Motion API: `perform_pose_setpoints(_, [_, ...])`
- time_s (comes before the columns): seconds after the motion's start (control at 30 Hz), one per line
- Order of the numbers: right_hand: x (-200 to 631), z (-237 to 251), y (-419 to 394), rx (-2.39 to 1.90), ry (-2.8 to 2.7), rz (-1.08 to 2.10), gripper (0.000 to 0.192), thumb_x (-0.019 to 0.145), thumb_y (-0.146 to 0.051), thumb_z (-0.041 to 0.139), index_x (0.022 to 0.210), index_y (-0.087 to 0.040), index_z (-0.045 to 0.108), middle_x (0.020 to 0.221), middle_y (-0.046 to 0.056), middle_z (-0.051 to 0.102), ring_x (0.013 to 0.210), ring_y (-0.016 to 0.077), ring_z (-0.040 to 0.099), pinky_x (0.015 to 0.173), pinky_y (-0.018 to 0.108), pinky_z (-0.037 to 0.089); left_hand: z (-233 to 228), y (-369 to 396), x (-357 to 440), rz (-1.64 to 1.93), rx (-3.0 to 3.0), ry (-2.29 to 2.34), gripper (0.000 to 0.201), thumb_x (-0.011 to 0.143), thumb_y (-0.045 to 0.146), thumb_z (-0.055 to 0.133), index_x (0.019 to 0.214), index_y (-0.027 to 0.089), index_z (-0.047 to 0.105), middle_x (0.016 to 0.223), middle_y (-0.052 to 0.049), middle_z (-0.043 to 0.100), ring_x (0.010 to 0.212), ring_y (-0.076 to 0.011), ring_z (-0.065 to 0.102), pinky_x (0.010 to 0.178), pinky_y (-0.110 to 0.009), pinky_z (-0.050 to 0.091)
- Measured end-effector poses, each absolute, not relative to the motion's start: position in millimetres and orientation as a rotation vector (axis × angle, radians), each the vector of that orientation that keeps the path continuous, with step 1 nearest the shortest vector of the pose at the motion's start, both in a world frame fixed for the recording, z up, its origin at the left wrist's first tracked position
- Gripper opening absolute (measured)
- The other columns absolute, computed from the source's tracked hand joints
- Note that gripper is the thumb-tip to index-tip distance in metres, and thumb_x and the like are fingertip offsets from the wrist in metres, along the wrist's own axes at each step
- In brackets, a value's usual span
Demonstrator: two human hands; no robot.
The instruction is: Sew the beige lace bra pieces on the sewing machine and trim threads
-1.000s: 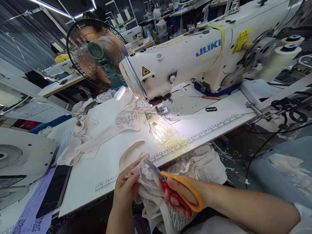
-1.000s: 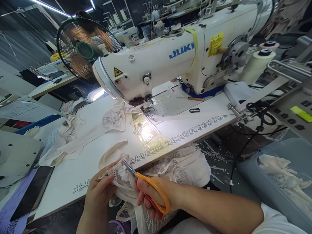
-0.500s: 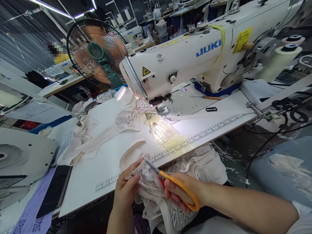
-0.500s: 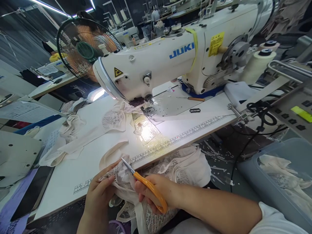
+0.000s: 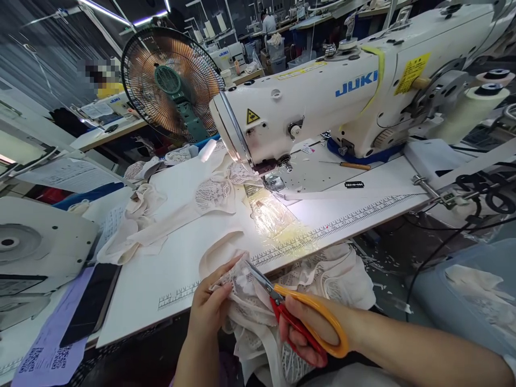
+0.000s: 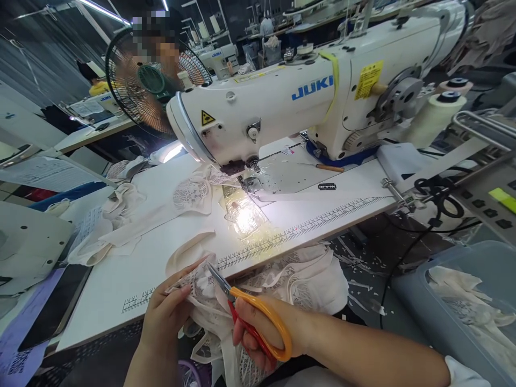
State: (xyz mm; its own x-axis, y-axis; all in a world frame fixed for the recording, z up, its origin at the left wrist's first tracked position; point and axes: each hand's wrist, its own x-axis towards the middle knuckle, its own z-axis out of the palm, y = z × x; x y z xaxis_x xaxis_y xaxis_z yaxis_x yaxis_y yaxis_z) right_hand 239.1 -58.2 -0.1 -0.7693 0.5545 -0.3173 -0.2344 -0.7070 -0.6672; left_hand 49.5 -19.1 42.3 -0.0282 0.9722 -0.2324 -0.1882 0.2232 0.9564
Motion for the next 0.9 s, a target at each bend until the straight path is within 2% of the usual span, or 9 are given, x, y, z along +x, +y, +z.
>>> perform_pose_setpoints(0.27, [231.7,0.7,-58.5,-0.694,-0.906,2.464,0.073,0.06,-0.087,0.046,0.067,-0.014,0.052,0.044,-0.009,0.037,0.028,0.0048,0.037,0.025,0.017,0.03,38.1,-17.8,44.4,1.12,0.898,1.221,0.036,0.058,0.03,0.076,0.092,0.016,0.075,0.114,-0.013,0.067,0.11,-0.0348,0.058,0.086,-0.037,0.05])
perform_pose_setpoints(0.63, [233.6,-1.2,-58.6,-0.716,-0.903,2.466,0.072,0.062,-0.085,0.047,0.069,-0.014,0.054,0.046,-0.009,0.039,0.029,0.0048,0.039,0.024,0.016,0.031,43.7,-22.0,51.8,1.166,0.832,1.223,0.032,0.06,0.025,0.074,0.09,0.017,0.075,0.107,-0.01,0.071,0.096,-0.0265,0.065,0.074,-0.027,0.051])
perform_pose_setpoints(0.83, [233.1,-4.7,-59.1,-0.692,-0.941,2.454,0.07,0.068,-0.083,0.045,0.071,-0.014,0.054,0.047,-0.009,0.039,0.029,0.0039,0.039,0.025,0.015,0.032,45.5,-21.6,53.5,1.163,0.886,1.255,0.034,0.06,0.026,0.072,0.092,0.015,0.074,0.113,-0.013,0.067,0.109,-0.0331,0.058,0.083,-0.034,0.05])
perform_pose_setpoints(0.9, [230.9,-5.0,-59.1,-0.694,-0.956,2.453,0.07,0.067,-0.083,0.043,0.07,-0.014,0.053,0.046,-0.009,0.037,0.028,0.0039,0.038,0.025,0.015,0.031,46.1,-21.4,53.7,1.159,0.907,1.254,0.034,0.061,0.027,0.072,0.093,0.014,0.074,0.112,-0.014,0.068,0.107,-0.0328,0.059,0.082,-0.034,0.05])
